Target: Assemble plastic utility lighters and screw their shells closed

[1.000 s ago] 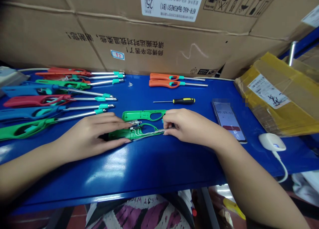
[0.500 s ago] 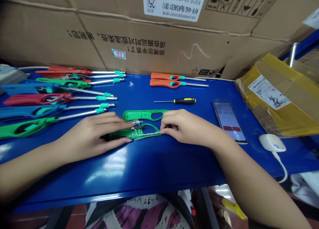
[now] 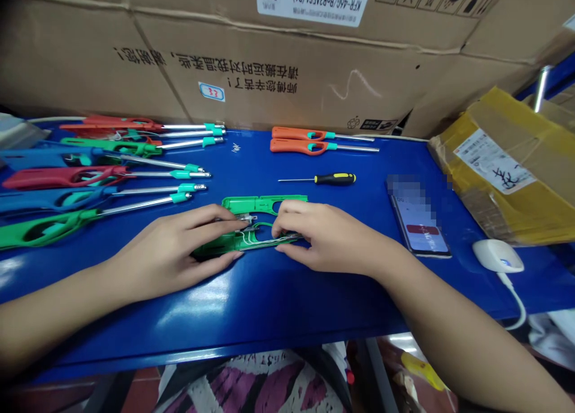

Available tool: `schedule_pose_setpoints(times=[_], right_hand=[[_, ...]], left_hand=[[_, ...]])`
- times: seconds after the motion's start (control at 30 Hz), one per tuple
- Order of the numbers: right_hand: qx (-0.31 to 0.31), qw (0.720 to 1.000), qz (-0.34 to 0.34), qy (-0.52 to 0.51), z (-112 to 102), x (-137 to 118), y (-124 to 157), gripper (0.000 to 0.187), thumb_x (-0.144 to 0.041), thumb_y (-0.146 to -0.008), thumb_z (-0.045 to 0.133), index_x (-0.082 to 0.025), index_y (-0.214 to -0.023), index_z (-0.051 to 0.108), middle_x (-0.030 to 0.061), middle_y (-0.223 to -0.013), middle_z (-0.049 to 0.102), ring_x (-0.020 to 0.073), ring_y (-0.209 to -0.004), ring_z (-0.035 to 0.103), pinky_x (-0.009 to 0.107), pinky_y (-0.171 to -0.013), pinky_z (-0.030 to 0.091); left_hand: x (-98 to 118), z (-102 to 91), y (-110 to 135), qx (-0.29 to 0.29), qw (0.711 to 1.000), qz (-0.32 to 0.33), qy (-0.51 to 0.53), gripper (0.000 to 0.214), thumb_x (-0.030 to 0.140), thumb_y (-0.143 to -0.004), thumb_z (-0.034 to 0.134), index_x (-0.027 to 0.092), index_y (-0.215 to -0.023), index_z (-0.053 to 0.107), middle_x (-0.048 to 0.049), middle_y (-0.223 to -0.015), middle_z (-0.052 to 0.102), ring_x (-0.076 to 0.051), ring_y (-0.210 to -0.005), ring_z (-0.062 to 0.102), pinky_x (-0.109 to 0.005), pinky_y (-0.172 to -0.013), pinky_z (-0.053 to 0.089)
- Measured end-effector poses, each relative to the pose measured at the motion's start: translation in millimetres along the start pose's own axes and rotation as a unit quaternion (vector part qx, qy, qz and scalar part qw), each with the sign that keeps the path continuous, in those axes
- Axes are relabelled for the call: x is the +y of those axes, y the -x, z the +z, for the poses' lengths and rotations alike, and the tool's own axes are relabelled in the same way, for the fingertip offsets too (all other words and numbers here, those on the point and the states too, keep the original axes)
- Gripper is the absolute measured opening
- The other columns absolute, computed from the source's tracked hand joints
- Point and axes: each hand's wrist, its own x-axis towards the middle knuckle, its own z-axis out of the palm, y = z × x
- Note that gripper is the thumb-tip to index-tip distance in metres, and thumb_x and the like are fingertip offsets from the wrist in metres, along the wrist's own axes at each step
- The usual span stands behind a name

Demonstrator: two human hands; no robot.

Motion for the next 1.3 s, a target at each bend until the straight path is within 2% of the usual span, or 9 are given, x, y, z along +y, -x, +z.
schedule_pose_setpoints(times=[0.1,0.23,0.37,0.53,0.67,0.8,0.93,1.1,1.3], right_hand=[[-0.015,1.0,0.015,0.015,4,-2,-3,0.009,-0.024,-0.096,0.063,-0.022,-0.105,0.064,0.0024,-0.11,0.062,0.0157,-0.096,0.061,0.028,-0.08,0.045],[-0.021,0.999,0.027,0.034,7,-4,-3,0.004,-0.024,-0.097,0.061,-0.022,-0.101,0.06,0.002,-0.108,0.061,0.0163,-0.093,0.061,0.029,-0.076,0.045],[-0.019,0.999,0.024,0.036,7,-5,-2,0.003,-0.022,-0.097,0.06,-0.022,-0.097,0.058,0.0009,-0.104,0.061,0.0153,-0.091,0.06,0.028,-0.074,0.044],[-0.015,0.997,0.011,0.076,11,-6,-1,0.01,-0.026,-0.099,0.058,-0.024,-0.109,0.06,0.002,-0.113,0.062,0.0162,-0.092,0.063,0.028,-0.069,0.042],[0.001,0.996,0.002,0.087,16,-6,-3,0.008,-0.027,-0.101,0.055,-0.022,-0.105,0.061,0.0021,-0.109,0.063,0.0159,-0.091,0.063,0.028,-0.067,0.041],[-0.001,0.998,0.002,0.056,16,-6,-3,0.008,-0.024,-0.101,0.054,-0.021,-0.102,0.061,0.0021,-0.107,0.063,0.0145,-0.091,0.062,0.027,-0.071,0.042],[-0.008,0.999,-0.018,-0.025,8,-6,-1,0.003,-0.019,-0.098,0.059,-0.02,-0.098,0.062,0.0009,-0.101,0.063,0.012,-0.09,0.059,0.025,-0.073,0.042],[0.009,0.995,-0.036,-0.092,1,-4,-1,0.007,-0.02,-0.096,0.064,-0.018,-0.089,0.064,-0.0009,-0.088,0.062,0.0082,-0.07,0.05,0.023,-0.064,0.04],[0.022,0.987,-0.017,-0.16,2,-1,-1,0.009,-0.023,-0.094,0.068,-0.018,-0.086,0.066,-0.0019,-0.08,0.059,0.008,-0.062,0.047,0.023,-0.056,0.038]], left_hand=[[1,1.1,-1,0.0,1.0,-0.003,0.009,0.029,0.03,-0.098,0.062,0.018,-0.125,0.065,-0.0069,-0.117,0.068,-0.021,-0.099,0.071,-0.031,-0.081,0.058],[1,1.3,-1,0.001,0.999,-0.006,0.032,0.023,0.028,-0.099,0.06,0.019,-0.119,0.066,-0.0064,-0.114,0.068,-0.02,-0.099,0.07,-0.029,-0.079,0.057],[1,2.1,-1,0.004,0.999,-0.008,0.047,0.023,0.028,-0.099,0.06,0.019,-0.12,0.066,-0.0059,-0.114,0.068,-0.018,-0.098,0.069,-0.028,-0.08,0.056],[1,3.5,0,0.006,0.999,-0.014,0.049,0.024,0.028,-0.098,0.061,0.019,-0.121,0.066,-0.0055,-0.115,0.067,-0.017,-0.096,0.069,-0.028,-0.079,0.057],[1,4.2,0,0.007,0.999,-0.02,0.05,0.026,0.029,-0.098,0.062,0.019,-0.122,0.066,-0.0056,-0.115,0.066,-0.017,-0.094,0.069,-0.028,-0.08,0.058],[1,4.2,0,0.008,0.999,-0.02,0.05,0.027,0.029,-0.098,0.062,0.019,-0.122,0.067,-0.006,-0.115,0.066,-0.017,-0.093,0.069,-0.029,-0.08,0.058],[1,3.5,0,0.01,0.998,-0.024,0.049,0.028,0.029,-0.098,0.062,0.019,-0.123,0.067,-0.0064,-0.116,0.066,-0.017,-0.091,0.07,-0.028,-0.078,0.058],[1,3.0,1,0.005,0.998,-0.021,0.055,0.028,0.028,-0.097,0.063,0.019,-0.124,0.066,-0.0071,-0.117,0.066,-0.017,-0.094,0.069,-0.028,-0.078,0.058],[1,3.0,1,0.0,0.998,-0.025,0.059,0.029,0.029,-0.097,0.063,0.019,-0.125,0.066,-0.0073,-0.118,0.065,-0.018,-0.096,0.069,-0.028,-0.08,0.057]])
